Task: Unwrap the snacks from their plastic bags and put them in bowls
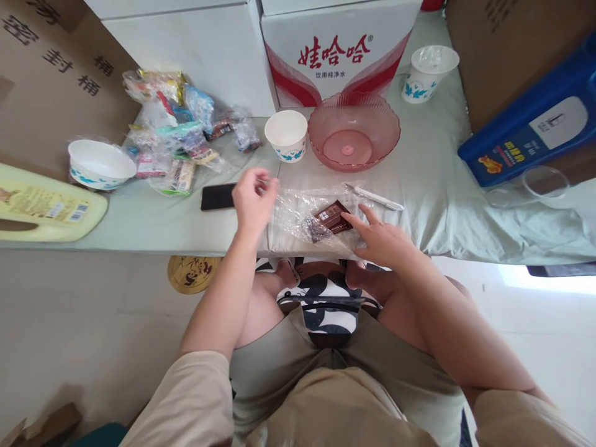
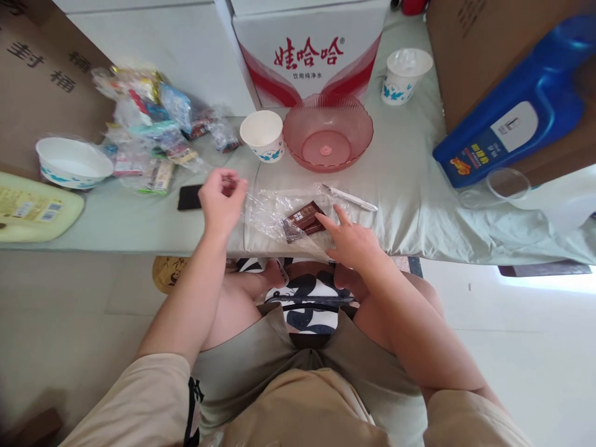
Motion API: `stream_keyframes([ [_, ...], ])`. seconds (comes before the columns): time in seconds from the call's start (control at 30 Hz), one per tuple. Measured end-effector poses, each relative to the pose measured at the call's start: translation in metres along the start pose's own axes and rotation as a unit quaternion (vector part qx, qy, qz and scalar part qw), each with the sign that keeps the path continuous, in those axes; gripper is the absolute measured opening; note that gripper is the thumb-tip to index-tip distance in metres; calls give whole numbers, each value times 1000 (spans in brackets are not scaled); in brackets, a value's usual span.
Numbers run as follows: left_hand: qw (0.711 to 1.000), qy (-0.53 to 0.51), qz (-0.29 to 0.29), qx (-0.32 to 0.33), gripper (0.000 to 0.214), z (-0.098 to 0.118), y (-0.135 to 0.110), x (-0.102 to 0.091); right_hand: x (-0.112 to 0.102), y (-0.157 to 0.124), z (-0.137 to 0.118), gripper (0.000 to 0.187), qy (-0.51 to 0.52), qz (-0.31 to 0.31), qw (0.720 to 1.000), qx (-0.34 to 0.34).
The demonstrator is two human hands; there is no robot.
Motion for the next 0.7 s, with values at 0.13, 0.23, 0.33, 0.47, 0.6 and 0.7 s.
stream_keyframes([
  [0.13, 940, 52, -300, 153, 37, 42, -61, 26, -15, 1, 1, 72, 21, 97, 995, -13],
  [0.23, 902, 108, -381, 170, 72, 41, -82, 31, -28, 10, -12, 48, 65, 198, 974, -89],
  [0.33, 897, 150, -393, 139, 69, 27, -79, 34, -27, 22, -35, 50, 127, 216, 949, -192],
  [0.47, 886, 157, -410, 151, 20, 17, -77, 34, -15, 34, -51, 67, 133, 177, 948, -227],
  [0.6, 905, 56, -380, 183, 10, 30, -76, 19, -10, 35, -50, 68, 111, 163, 959, -204],
  [0.7, 896, -13, -424, 132, 11, 32, -81, 12, -9, 35, -42, 62, 80, 158, 971, -162],
])
Point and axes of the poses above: each hand's wrist, its own y-axis towards the middle knuckle, its own x-axis out of the palm, z = x × y, the point moved 8 cm from there along y, towards the middle knuckle, and after that the axes turned 14 degrees about z, right-handed, at the moved point
